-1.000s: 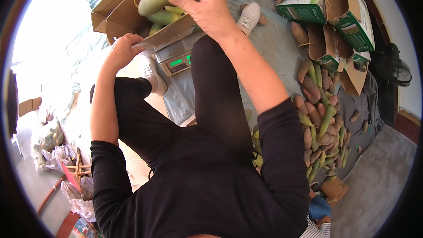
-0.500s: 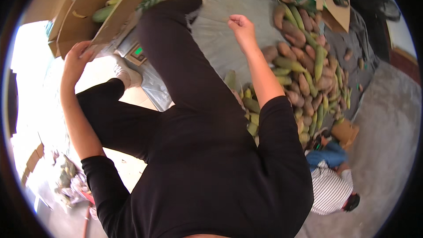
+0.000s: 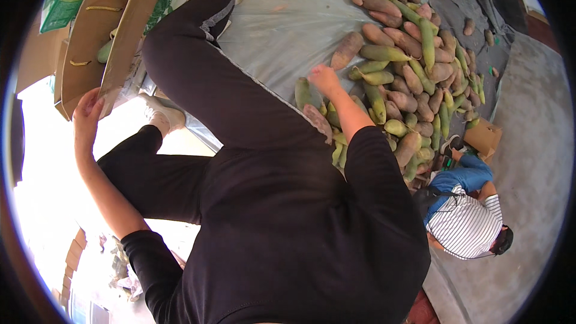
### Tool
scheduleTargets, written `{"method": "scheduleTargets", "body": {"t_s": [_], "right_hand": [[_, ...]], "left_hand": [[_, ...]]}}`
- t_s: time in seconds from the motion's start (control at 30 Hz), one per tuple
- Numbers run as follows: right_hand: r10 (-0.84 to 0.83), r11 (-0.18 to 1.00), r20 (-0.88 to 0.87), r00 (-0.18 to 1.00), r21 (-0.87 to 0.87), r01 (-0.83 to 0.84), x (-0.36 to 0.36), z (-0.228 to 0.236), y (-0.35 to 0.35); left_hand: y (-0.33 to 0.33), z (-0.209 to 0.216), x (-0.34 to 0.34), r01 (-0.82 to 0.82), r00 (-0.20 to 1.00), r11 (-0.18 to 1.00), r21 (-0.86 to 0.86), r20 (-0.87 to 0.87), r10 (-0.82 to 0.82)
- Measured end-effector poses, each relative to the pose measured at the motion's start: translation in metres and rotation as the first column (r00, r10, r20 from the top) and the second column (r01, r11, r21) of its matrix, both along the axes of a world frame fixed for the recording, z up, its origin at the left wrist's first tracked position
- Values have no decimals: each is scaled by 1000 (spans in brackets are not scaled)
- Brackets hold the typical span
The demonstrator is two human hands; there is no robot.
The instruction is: Sorting vegetables into cardboard boxes and weighing them.
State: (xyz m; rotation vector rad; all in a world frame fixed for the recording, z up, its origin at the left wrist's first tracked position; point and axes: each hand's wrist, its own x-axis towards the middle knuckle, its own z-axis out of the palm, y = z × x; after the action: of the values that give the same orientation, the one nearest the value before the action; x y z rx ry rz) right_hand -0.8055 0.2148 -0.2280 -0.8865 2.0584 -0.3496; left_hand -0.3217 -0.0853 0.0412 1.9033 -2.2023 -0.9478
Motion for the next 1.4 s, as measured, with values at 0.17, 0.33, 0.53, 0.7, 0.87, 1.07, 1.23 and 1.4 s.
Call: {"method": "scheduleTargets", "body": {"t_s": [0.17,0.33,0.53,0.7,0.87,1.07,1.23,1.4], "right_hand": [[-9,989,-57,998,147,18,6,-26,18],[107,974,-128,986,211,-78,35,-37,3],[205,962,-34,978,189,-195,41,-46,2],[215,965,-51,975,162,-205,41,-36,4],[66,990,-44,997,129,-60,33,-4,5],[-170,945,89,981,-267,188,-7,25,-26],[-187,823,112,976,-525,218,-13,122,-121],[-101,502,304,947,-807,312,5,217,-203]], "left_hand": [[-4,-3,-5,-44,997,999,-19,-68,43],[-1,1,2,-74,992,997,-26,-106,71],[-3,-12,7,-63,994,993,-98,-93,54],[-1,-2,-6,-79,997,989,-127,-16,77],[3,1,-2,-76,996,988,-131,-48,70],[1,4,0,-99,995,987,-129,-32,96],[7,14,3,-114,990,986,-125,70,123],[9,9,9,-92,992,975,-203,63,107]]}}
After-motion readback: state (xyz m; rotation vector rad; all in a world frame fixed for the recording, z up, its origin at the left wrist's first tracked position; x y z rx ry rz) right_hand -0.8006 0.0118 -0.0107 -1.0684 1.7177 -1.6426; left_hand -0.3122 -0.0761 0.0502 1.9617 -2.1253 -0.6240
